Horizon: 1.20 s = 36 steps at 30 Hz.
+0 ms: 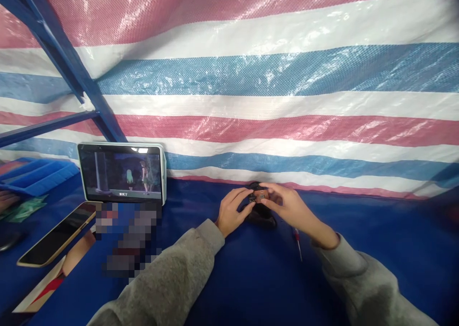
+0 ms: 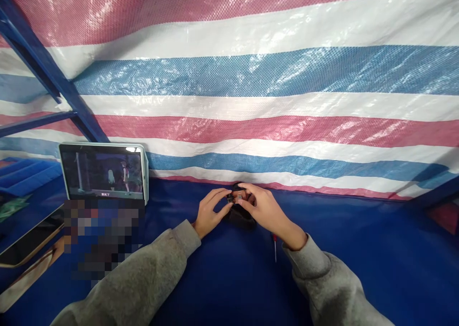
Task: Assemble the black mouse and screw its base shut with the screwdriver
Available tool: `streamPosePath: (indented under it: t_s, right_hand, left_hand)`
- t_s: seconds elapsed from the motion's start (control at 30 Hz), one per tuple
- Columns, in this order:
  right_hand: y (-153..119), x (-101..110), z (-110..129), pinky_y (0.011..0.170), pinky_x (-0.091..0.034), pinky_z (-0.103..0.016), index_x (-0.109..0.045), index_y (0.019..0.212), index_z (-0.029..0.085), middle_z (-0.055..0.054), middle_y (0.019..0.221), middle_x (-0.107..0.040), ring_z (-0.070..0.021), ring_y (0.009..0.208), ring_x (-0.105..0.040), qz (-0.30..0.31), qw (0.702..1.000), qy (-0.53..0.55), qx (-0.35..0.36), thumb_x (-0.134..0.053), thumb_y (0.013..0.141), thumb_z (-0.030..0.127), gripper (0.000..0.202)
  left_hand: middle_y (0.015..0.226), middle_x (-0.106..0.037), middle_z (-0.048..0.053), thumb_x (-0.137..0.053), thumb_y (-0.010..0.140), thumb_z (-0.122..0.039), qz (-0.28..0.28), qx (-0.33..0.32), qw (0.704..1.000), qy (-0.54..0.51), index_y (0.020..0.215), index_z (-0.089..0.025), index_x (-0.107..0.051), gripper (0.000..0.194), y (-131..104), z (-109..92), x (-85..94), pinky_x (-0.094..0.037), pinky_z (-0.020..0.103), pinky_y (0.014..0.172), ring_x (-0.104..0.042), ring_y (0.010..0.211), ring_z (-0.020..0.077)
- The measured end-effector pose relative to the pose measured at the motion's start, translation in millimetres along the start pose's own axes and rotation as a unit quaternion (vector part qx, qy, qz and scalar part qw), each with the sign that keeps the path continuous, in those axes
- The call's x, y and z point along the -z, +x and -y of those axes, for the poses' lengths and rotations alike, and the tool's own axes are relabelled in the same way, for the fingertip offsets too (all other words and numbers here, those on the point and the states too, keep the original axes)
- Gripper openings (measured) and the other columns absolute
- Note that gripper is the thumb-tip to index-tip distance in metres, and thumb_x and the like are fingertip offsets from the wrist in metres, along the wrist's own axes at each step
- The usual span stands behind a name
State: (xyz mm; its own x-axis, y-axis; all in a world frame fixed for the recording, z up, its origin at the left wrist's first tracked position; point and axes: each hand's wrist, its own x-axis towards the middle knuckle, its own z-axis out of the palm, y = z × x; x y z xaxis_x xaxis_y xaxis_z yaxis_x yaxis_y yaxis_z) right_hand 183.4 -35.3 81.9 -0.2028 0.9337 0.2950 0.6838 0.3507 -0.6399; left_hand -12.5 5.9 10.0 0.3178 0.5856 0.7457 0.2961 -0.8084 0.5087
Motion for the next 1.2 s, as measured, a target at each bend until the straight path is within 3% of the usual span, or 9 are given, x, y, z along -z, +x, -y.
streamPosePath:
  t_s: [0.13, 0.3, 0.43, 0.57, 0.8, 0.97, 1.2]
  right_hand:
    - [-0.8, -1.7, -3.1, 0.09, -0.051, -0.038, -0.059, 0.124, 0.025, -0.007, 0.118, -0.065, -0.0226, 0.102, -0.064, -0.004, 0.995, -0.066, 0.079, -0.058, 0.087, 0.029, 0.037]
    - [-1.4, 1.0, -4.5, 0.083, -0.053, -0.036, -0.064, 0.115, 0.023, -0.007, 0.106, -0.068, -0.0213, 0.091, -0.066, 0.024, 0.991, -0.109, 0.074, -0.06, 0.087, 0.032, 0.03]
    - [0.3, 7.3, -6.5, 0.075, -0.053, -0.034, -0.064, 0.117, 0.02, -0.006, 0.097, -0.07, -0.0197, 0.082, -0.066, -0.005, 0.993, -0.117, 0.034, -0.053, 0.091, 0.042, 0.035]
    - [2.7, 11.9, -11.0, 0.071, -0.053, -0.032, -0.066, 0.112, 0.019, -0.005, 0.089, -0.072, -0.0181, 0.075, -0.066, -0.024, 0.994, -0.106, 0.019, -0.049, 0.093, 0.04, 0.033]
    - [3.2, 9.3, -17.7, 0.07, -0.052, -0.033, -0.068, 0.11, 0.019, -0.005, 0.084, -0.072, -0.0189, 0.073, -0.066, -0.008, 0.992, -0.126, 0.014, -0.051, 0.091, 0.036, 0.031]
    - [3.0, 3.9, -28.1, 0.077, -0.052, -0.035, -0.067, 0.108, 0.02, -0.007, 0.096, -0.071, -0.0214, 0.086, -0.066, 0.008, 0.986, -0.166, 0.026, -0.051, 0.09, 0.031, 0.027]
    - [-1.7, -6.4, -46.8, 0.091, -0.051, -0.043, -0.071, 0.092, 0.022, -0.01, 0.108, -0.063, -0.0263, 0.103, -0.061, 0.04, 0.973, -0.218, 0.062, -0.062, 0.081, 0.02, 0.015]
  left_hand:
    - [0.11, -0.065, 0.009, -0.059, 0.09, -0.027, -0.002, 0.008, 1.0, 0.002, 0.116, -0.02, -0.062, 0.026, 0.5, -1.1, -0.2, -0.053, 0.037, 0.093, -0.063, 0.103, 0.0215]
    - [0.111, -0.065, 0.009, -0.059, 0.09, -0.028, 0.022, -0.003, 1.0, 0.002, 0.113, -0.019, -0.062, 0.025, 2.6, -1.0, 5.8, -0.051, 0.038, 0.093, -0.061, 0.104, 0.0227]
    - [0.104, -0.066, 0.009, -0.056, 0.09, -0.029, 0.099, -0.013, 0.995, 0.028, 0.108, -0.018, -0.062, 0.022, 3.8, 2.6, 14.2, -0.049, 0.037, 0.086, -0.063, 0.095, 0.0224]
    - [0.102, -0.067, 0.008, -0.054, 0.088, -0.029, 0.162, -0.025, 0.985, 0.053, 0.105, -0.018, -0.063, 0.022, 2.9, 4.4, 16.7, -0.048, 0.037, 0.083, -0.063, 0.093, 0.0226]
    - [0.097, -0.067, 0.008, -0.058, 0.082, -0.026, 0.192, -0.029, 0.975, 0.105, 0.101, -0.018, -0.062, 0.021, 1.0, 3.8, 14.3, -0.044, 0.037, 0.077, -0.062, 0.087, 0.0234]
    - [0.095, -0.068, 0.007, -0.058, 0.082, -0.024, 0.206, -0.013, 0.971, 0.122, 0.099, -0.018, -0.063, 0.019, 1.3, 3.0, 14.3, -0.043, 0.037, 0.075, -0.062, 0.085, 0.0232]
    - [0.099, -0.067, 0.008, -0.059, 0.08, -0.022, 0.216, -0.039, 0.968, 0.12, 0.102, -0.018, -0.064, 0.023, -0.8, 3.5, 13.3, -0.043, 0.037, 0.075, -0.061, 0.086, 0.0233]
